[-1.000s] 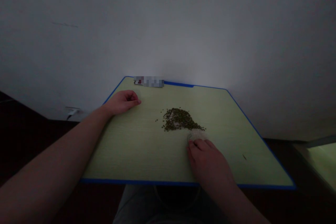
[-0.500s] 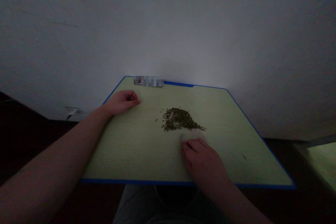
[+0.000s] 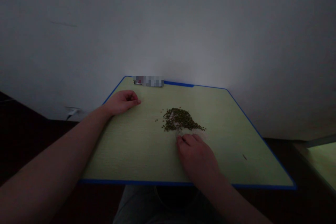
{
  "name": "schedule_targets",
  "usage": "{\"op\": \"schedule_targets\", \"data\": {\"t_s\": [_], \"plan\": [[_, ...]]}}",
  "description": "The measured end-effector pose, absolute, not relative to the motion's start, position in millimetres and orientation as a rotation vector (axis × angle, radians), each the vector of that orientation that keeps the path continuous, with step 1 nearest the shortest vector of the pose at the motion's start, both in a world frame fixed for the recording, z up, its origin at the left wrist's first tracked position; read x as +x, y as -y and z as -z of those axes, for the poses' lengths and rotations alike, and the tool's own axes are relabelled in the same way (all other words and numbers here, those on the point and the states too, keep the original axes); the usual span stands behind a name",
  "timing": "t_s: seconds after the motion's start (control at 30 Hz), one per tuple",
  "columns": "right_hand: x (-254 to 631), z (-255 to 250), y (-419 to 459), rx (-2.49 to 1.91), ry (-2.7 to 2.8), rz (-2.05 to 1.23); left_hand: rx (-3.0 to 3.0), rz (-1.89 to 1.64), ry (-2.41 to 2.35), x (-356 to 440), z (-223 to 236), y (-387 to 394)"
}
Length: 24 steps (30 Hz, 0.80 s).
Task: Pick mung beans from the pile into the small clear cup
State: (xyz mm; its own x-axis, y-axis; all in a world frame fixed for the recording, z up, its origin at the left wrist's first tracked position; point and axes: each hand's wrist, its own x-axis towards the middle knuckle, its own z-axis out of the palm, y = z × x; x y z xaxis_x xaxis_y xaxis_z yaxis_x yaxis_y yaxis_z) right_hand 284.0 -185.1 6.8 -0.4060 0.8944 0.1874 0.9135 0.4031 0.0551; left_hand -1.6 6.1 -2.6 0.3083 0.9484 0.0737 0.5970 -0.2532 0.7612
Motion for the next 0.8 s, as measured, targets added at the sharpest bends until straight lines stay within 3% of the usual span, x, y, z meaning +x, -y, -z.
{"op": "schedule_targets", "data": {"t_s": [0.8], "plan": [[308,-1,193,-1.561,2.556,0.251,1.927,-0.730,-1.363,0,2,-5]]}}
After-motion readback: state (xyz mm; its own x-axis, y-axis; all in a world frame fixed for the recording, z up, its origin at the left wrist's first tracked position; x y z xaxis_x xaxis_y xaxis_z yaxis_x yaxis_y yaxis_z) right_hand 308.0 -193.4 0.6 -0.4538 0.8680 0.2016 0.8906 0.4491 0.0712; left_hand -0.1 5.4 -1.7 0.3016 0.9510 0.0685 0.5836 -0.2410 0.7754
